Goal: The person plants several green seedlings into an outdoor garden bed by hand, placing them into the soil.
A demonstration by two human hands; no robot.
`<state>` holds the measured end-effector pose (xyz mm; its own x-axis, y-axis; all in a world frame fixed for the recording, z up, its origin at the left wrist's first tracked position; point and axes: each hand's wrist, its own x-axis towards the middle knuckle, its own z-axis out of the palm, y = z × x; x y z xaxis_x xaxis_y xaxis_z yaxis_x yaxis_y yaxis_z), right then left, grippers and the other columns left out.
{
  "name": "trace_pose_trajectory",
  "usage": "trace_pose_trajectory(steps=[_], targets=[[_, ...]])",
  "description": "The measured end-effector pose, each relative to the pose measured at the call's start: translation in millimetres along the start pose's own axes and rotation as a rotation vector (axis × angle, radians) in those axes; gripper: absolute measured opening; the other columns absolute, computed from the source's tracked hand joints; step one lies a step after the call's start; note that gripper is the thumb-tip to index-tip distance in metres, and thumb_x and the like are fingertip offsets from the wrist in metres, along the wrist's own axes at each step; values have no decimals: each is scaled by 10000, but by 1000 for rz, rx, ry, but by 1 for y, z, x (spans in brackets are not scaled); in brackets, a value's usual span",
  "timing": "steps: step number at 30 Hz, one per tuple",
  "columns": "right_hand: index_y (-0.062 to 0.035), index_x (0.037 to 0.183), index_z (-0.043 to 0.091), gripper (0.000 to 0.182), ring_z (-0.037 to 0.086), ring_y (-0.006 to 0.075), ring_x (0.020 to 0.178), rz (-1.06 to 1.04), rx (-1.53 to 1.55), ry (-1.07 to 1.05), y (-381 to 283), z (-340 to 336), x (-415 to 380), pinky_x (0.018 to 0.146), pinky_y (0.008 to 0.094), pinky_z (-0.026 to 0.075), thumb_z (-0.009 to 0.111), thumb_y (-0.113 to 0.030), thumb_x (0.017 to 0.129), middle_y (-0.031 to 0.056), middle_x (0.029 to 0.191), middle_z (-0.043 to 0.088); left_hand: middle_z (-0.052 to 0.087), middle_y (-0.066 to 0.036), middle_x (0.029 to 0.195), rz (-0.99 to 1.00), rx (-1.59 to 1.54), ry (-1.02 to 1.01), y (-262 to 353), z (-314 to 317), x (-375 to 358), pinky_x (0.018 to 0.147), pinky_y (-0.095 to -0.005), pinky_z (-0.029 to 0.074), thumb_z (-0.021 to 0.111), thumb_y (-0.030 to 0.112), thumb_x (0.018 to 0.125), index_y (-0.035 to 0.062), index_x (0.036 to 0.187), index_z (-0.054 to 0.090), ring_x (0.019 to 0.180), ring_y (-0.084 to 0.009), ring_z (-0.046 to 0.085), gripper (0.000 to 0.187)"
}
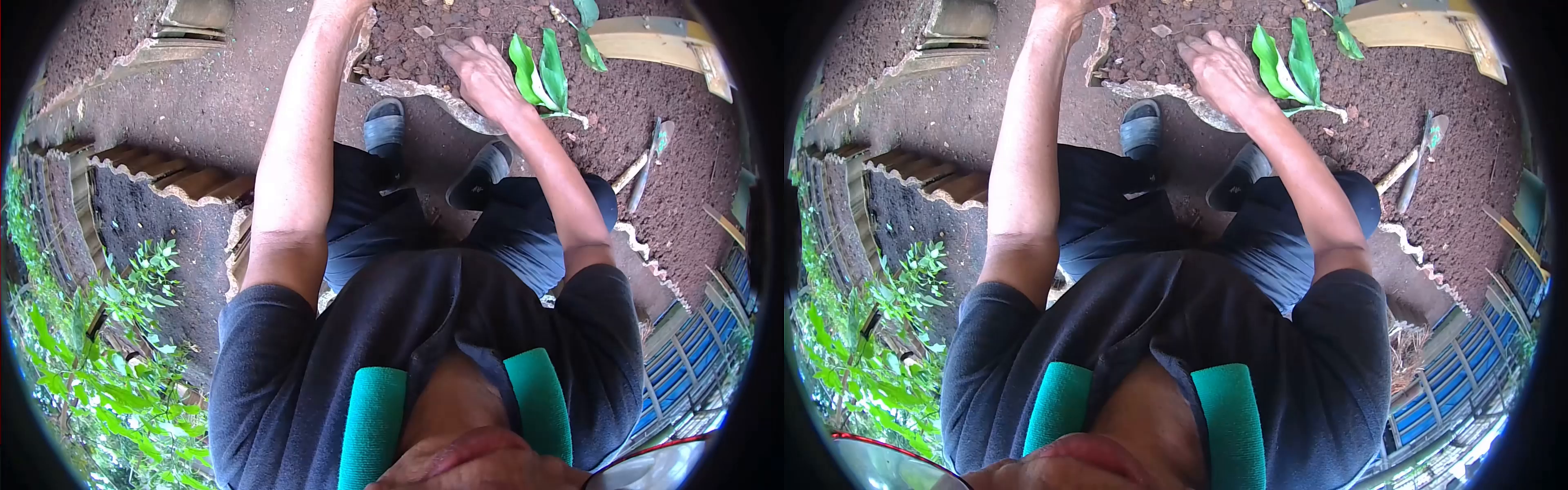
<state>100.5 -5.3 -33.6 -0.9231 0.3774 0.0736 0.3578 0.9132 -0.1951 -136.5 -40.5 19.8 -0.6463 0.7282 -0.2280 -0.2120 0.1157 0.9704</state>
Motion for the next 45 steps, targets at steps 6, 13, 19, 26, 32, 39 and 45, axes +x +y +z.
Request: trace_pose_trajectory(steps=[6,13,19,26,32,39,45], targets=[[-44,1271,660,438,573,349,1197,54,-59,-182,6,15,53,1027,482,489,559,-35,844,120,1237,679,731,-106,887,-55,211,-99,-10,-1,9,585,-322,601,678,-25,896,-54,963,712,747,-217,711,80],[-128,940,766,252,608,292,1051,64,-99,-376,2,1,70,932,481,404,579,-287,881,63,1003,724,761,-178,1064,-35,279,-184,-39,9,5,712,-349,650,754,10,873,-20,1136,727,874,-248,748,266],[-137,807,770,350,611,274,1025,55,-116,-337,10,9,69,951,458,361,517,-325,959,61,866,756,734,-182,1058,-70,301,-155,-9,26,-20,700,-328,693,688,-96,887,-124,1080,663,851,-266,746,197],[-57,1232,727,419,524,273,1258,-53,80,-280,41,24,38,1085,439,362,584,-359,979,98,1405,636,758,-184,963,-111,227,-244,-16,0,-6,643,-342,634,628,-63,915,-106,991,705,827,-275,750,117],[-46,1023,787,481,541,369,1294,139,135,-401,25,32,64,1147,534,272,480,-409,953,158,1122,751,756,-171,934,-131,340,-280,-18,13,-9,631,-341,629,629,-55,905,-94,982,709,824,-253,747,118],[-104,871,781,328,555,308,1099,-37,44,-158,29,3,26,1035,483,353,587,-369,881,73,970,719,691,-117,1007,320,640,-209,-75,20,-8,639,-378,599,725,-62,818,-8,1426,402,713,-281,656,690],[-152,768,727,251,507,290,1106,-179,90,190,40,5,-4,1032,494,329,598,-338,875,39,970,645,713,-262,879,257,1178,-309,-87,30,-24,766,-462,584,778,148,805,-41,1033,692,818,-449,703,309]])
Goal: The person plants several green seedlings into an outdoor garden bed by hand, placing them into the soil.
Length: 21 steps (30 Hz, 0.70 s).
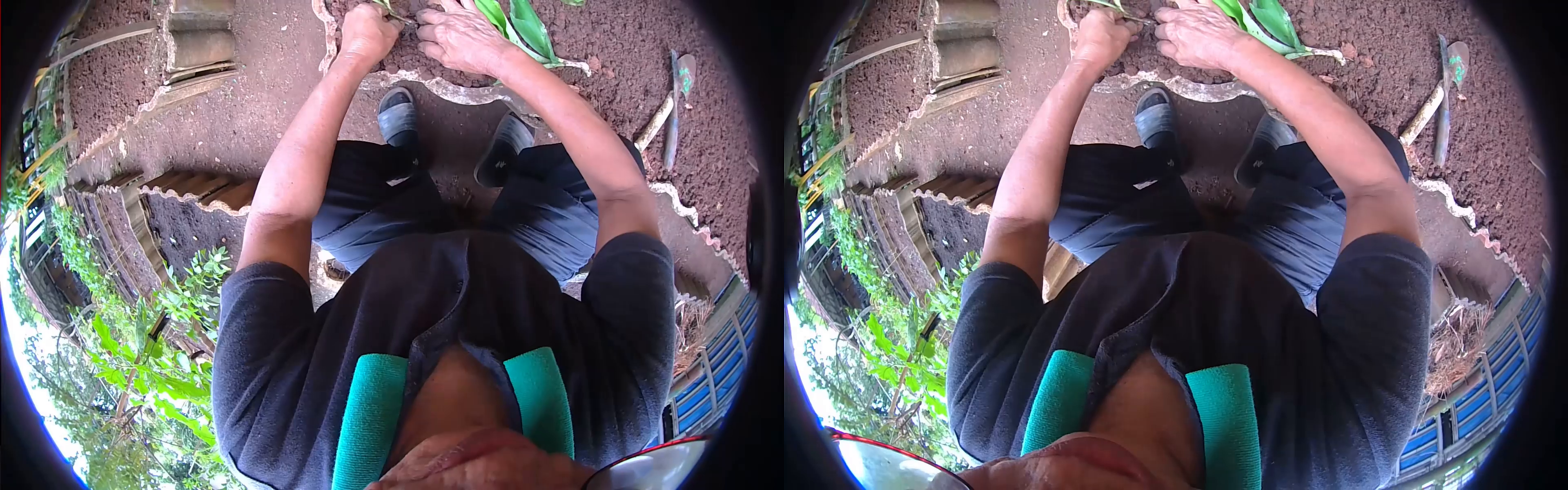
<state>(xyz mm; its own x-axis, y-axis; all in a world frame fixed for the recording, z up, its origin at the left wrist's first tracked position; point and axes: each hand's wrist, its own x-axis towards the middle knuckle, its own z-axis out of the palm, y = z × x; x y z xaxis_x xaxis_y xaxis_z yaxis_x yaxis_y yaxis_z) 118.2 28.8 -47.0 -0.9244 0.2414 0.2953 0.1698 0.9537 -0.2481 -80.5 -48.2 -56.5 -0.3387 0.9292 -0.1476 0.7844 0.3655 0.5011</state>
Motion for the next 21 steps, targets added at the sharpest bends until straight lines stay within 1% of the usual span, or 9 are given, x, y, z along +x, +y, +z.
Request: trace_pose_trajectory(steps=[1,4,5,8,9,12,16,18,21], targets=[[-124,813,745,238,506,298,1131,-1,25,-30,1,-1,-1,1052,498,322,622,-320,868,50,1000,647,702,-296,879,-3,6,36,4,5,-1,780,-494,577,754,167,812,-34,912,722,908,-438,711,227],[-93,863,759,230,503,302,1152,46,71,-21,-3,-5,2,1072,495,312,658,-299,854,65,1020,646,705,-295,897,16,75,81,-3,24,5,787,-508,574,738,135,804,-29,932,719,905,-444,709,209],[-53,971,764,270,490,330,1249,131,111,-120,-7,-11,1,1127,528,306,688,-274,837,98,1133,667,706,-297,926,71,104,83,-5,30,9,801,-513,573,721,108,797,-28,934,721,928,-448,705,193],[-30,1061,751,342,450,366,1346,207,116,85,-23,-21,-11,1171,566,299,688,-284,840,133,1259,660,696,-300,942,106,116,78,-6,32,9,802,-516,570,707,78,767,-29,908,710,918,-468,689,177],[-16,1168,724,383,454,393,1377,292,120,4,-41,-52,-10,1195,533,326,679,-168,820,172,1372,625,689,-302,949,149,111,107,-6,34,8,800,-519,568,700,66,755,-29,895,704,909,-475,682,169],[-33,1237,709,385,520,301,1286,313,-30,112,-46,-37,-28,1122,463,390,649,-269,940,120,1394,635,671,-305,966,267,95,186,-12,41,8,792,-530,562,673,31,728,-27,859,686,880,-489,666,144],[9,1228,691,376,541,351,1292,512,12,133,-66,-38,-37,1129,466,424,679,-187,907,161,1358,638,653,-306,983,299,134,180,-15,57,12,782,-539,560,626,-9,728,-18,856,674,856,-488,661,137],[13,1330,613,486,549,410,1280,612,46,78,-74,-37,-38,1117,490,428,699,-194,899,220,1379,600,648,-311,983,282,127,174,-14,59,9,786,-543,556,619,-12,722,-18,880,675,860,-495,654,168],[24,1434,501,643,552,475,1265,818,70,-36,-86,-36,-27,1081,520,463,738,-179,872,306,1430,518,714,-247,1018,323,255,168,1,42,-2,821,-455,611,724,55,808,-22,1027,689,919,-395,714,235]])
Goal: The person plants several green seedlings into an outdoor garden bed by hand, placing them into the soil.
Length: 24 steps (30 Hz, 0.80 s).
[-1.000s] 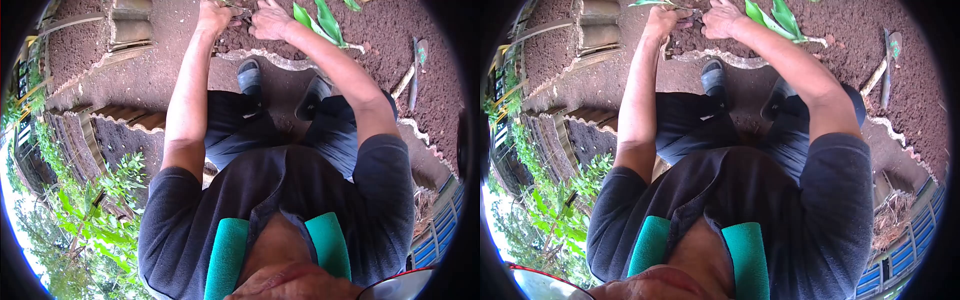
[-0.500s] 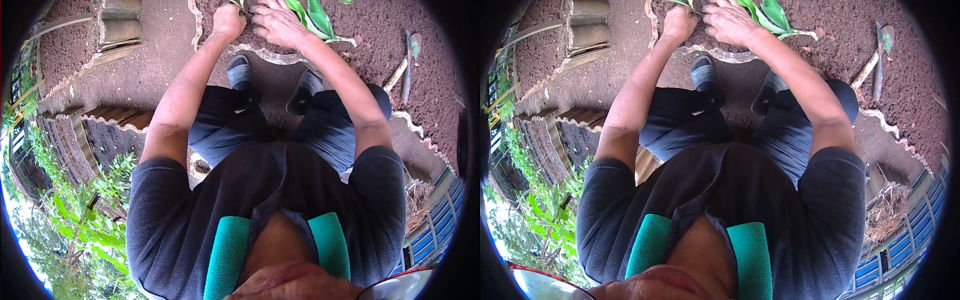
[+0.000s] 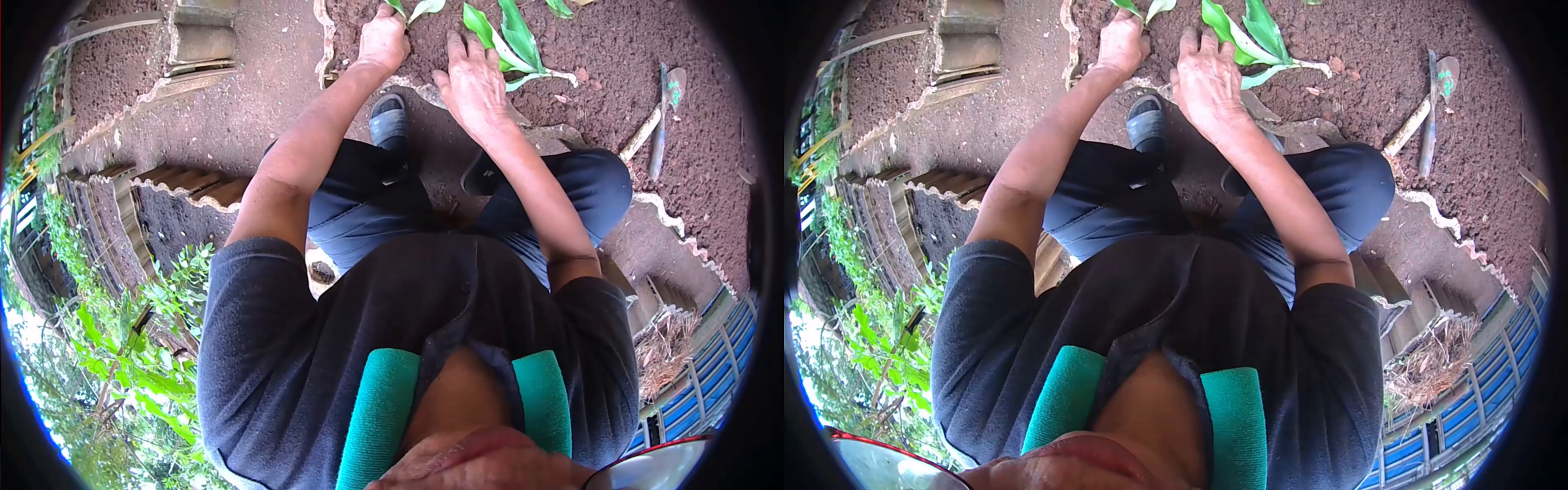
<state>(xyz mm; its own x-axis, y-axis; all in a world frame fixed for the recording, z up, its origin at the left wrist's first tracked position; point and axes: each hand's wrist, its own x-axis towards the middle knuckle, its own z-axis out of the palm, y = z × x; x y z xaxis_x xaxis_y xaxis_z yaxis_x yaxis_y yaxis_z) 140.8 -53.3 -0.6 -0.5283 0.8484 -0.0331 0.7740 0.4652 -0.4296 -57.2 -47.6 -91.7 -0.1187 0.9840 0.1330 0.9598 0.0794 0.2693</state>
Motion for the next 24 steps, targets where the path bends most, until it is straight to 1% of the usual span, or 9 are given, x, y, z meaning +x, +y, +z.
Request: trace_pose_trajectory(steps=[2,5,10,13,14,15,17,22,24], targets=[[34,1425,508,623,546,475,1277,37,16,64,6,20,11,1083,522,467,721,-128,863,311,1439,510,699,-268,1061,-21,-32,-99,-6,-7,5,935,-468,557,777,160,770,-4,1107,684,1048,-439,672,385],[46,1415,517,598,530,472,1305,36,103,144,9,29,23,1107,507,456,666,-39,842,309,1455,502,697,-270,1084,-77,-69,-273,-2,-38,14,917,-480,560,768,142,782,-13,1126,677,1058,-441,672,388],[33,1397,561,615,508,406,1367,-44,323,187,7,41,47,1171,440,408,529,89,785,243,1478,523,688,-255,1081,-103,-125,-271,-7,-54,5,952,-470,533,705,91,819,38,1217,690,1053,-428,664,402],[-7,1378,607,615,508,386,1378,-304,371,124,24,51,78,1181,417,399,503,100,782,206,1472,549,636,-238,1132,-146,-122,100,-9,-62,-6,1002,-451,504,712,99,815,36,1233,688,1111,-429,610,424],[-30,1360,640,578,532,373,1357,-298,364,132,27,49,86,1181,403,400,546,61,796,164,1484,558,533,-249,1254,-165,85,124,-12,-68,-8,1057,-452,460,741,176,806,17,1215,692,1202,-430,508,442],[-26,1208,713,427,513,397,1319,-270,299,175,17,32,98,1162,457,385,625,-21,791,182,1390,616,504,-264,1280,-324,87,31,-13,-65,-6,1063,-467,452,749,200,800,8,1210,690,1219,-433,481,457],[-37,1247,700,527,548,400,1286,-354,228,166,12,20,127,1126,424,427,559,80,753,184,1407,610,445,-293,1332,-629,88,-161,-12,-55,-3,1074,-495,435,765,250,788,-10,1201,688,1253,-440,428,493],[-52,1094,723,297,585,438,1150,-438,115,-105,-5,24,174,973,513,474,583,-50,833,188,1192,685,446,-319,1343,-470,134,-77,-4,-47,-13,1059,-538,432,741,270,777,-61,1164,676,1237,-467,421,513],[-51,1043,720,243,613,439,1115,-378,110,-74,-11,33,174,937,511,496,571,-67,851,197,1147,700,393,-329,1390,-442,86,-125,8,-51,-11,1064,-530,418,730,219,763,-81,1172,678,1238,-454,421,510]])
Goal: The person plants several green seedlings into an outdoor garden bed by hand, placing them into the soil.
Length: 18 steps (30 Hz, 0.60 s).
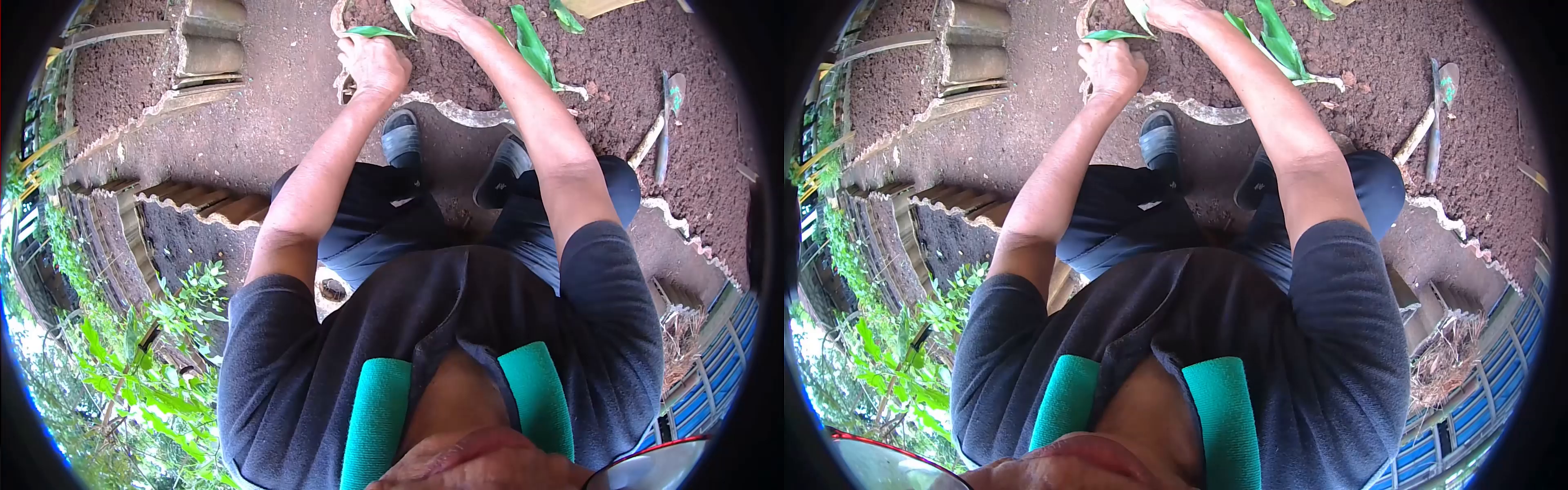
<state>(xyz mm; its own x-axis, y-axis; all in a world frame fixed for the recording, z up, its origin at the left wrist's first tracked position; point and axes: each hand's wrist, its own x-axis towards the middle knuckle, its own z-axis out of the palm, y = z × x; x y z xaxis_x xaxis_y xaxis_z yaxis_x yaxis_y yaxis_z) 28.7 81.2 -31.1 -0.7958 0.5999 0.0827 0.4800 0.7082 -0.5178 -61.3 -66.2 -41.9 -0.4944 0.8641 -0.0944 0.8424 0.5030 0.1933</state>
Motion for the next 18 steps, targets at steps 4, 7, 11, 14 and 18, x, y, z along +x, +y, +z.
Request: trace_pose_trajectory(steps=[4,7,11,14,18], targets=[[-7,1021,704,240,679,431,992,-26,292,-186,18,-9,-11,851,505,543,555,-65,841,234,1026,716,440,-321,1324,30,-463,121,-8,29,3,1052,-499,419,700,129,739,-48,1011,694,1218,-434,443,325],[-8,1058,718,293,639,411,1133,-105,182,134,-9,-35,-70,975,492,507,567,-26,808,212,1158,700,532,-289,1176,193,-606,45,-8,22,4,1021,-471,442,763,133,713,-24,908,673,1123,-404,513,266],[7,1328,597,521,616,418,1193,462,-36,10,-59,-27,-132,1037,477,512,705,-166,849,271,1308,609,700,-243,1021,314,-503,-62,-19,-3,14,932,-485,513,919,300,647,-29,983,720,1052,-401,617,510],[71,1290,574,544,627,425,1172,440,-83,11,-49,16,-138,998,499,529,729,-230,864,299,1258,608,757,-206,992,119,-745,-283,-7,-19,9,848,-387,561,880,287,785,-58,1075,717,929,-276,715,479],[3,1077,673,300,685,378,991,172,-82,496,-35,-5,-147,830,478,583,665,-88,791,213,1103,676,770,-115,906,75,-696,-208,-11,-10,18,653,-288,564,826,245,880,-34,1082,742,703,-149,696,355]])
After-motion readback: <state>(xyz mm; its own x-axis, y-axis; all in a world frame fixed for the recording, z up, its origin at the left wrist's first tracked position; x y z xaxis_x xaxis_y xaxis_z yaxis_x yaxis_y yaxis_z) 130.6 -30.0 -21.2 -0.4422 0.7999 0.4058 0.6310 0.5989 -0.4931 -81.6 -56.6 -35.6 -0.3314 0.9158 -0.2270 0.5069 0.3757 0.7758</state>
